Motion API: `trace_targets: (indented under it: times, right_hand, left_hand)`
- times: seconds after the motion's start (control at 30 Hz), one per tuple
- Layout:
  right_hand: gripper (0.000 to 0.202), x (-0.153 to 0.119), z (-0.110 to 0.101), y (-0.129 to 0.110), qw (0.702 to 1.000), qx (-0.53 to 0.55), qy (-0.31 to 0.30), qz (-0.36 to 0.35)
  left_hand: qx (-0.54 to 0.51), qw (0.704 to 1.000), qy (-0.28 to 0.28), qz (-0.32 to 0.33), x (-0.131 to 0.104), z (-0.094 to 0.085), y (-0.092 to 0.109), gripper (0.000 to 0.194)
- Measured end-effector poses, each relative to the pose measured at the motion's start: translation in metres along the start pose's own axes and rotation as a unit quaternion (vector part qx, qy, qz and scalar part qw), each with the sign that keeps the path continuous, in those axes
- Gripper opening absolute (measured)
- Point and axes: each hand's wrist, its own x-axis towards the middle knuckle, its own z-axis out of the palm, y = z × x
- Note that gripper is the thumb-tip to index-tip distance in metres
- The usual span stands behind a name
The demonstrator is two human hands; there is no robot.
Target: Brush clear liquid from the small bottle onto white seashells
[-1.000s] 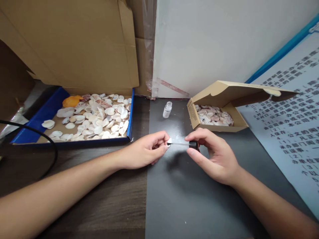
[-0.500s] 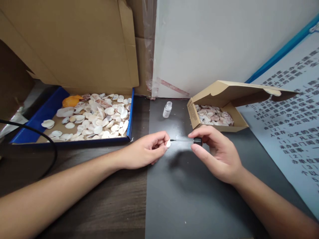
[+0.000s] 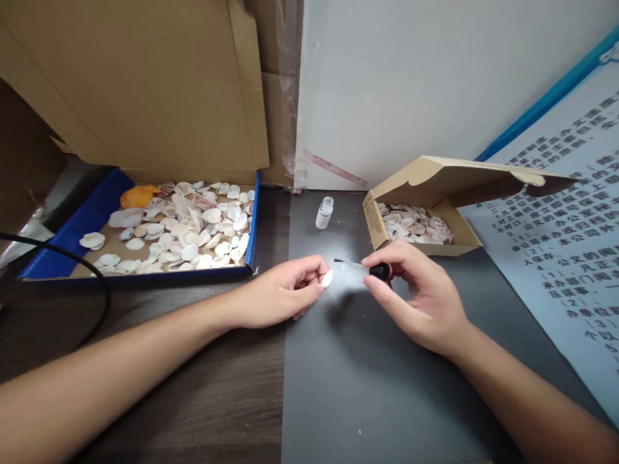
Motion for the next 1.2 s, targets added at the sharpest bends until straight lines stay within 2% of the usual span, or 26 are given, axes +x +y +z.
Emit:
trace_targets:
  times: [0.07,0.23,0.37,0.53,0.7,0.87,1.03,1.2]
  right_hand:
    - [0.016,-0.0003,-0.0002,0.0004,1.0,0.005,0.02,0.002]
    - [0.016,-0.0012,0.0009,-0.0003,0.999,0.029,-0.028,-0.018]
    - [0.015,-0.0012,0.0006,-0.0008,1.0,0.01,0.006,-0.002]
    - [0.015,-0.0013,0.0011,-0.0007,0.998,0.041,-0.043,-0.024]
    - [0.016,-0.0012,0.0015,-0.0003,1.0,0.006,0.007,0.0]
    - [0.016,-0.0011,0.0017,-0.0005,0.999,0.022,-0.024,-0.018]
    - [0.016,-0.0018,0.0016,-0.0004,1.0,0.013,0.018,-0.001]
    - [0.015,-0.0016,0.0009,-0.0011,1.0,0.016,-0.019,-0.014]
  left_hand:
    - [-0.004,1.0,0.0,-0.002,-0.0001,-0.0003,0.0012,0.016]
    - [-0.02,1.0,0.0,-0.003,0.0004,-0.0011,0.0024,0.016]
    - [-0.022,1.0,0.0,-0.001,0.0007,-0.0009,0.0018,0.015]
    - [-0.023,1.0,-0.001,-0.005,0.0001,-0.0008,0.0022,0.012]
    - [-0.018,1.0,0.0,0.002,-0.0003,-0.0011,0.0014,0.016]
    - [-0.022,1.0,0.0,-0.003,-0.0001,-0.001,0.001,0.016]
    - [-0.006,1.0,0.0,0.0,-0.0004,-0.0005,0.0018,0.018]
    - [-0.014,1.0,0.001,-0.006,-0.0004,-0.0007,0.0016,0.016]
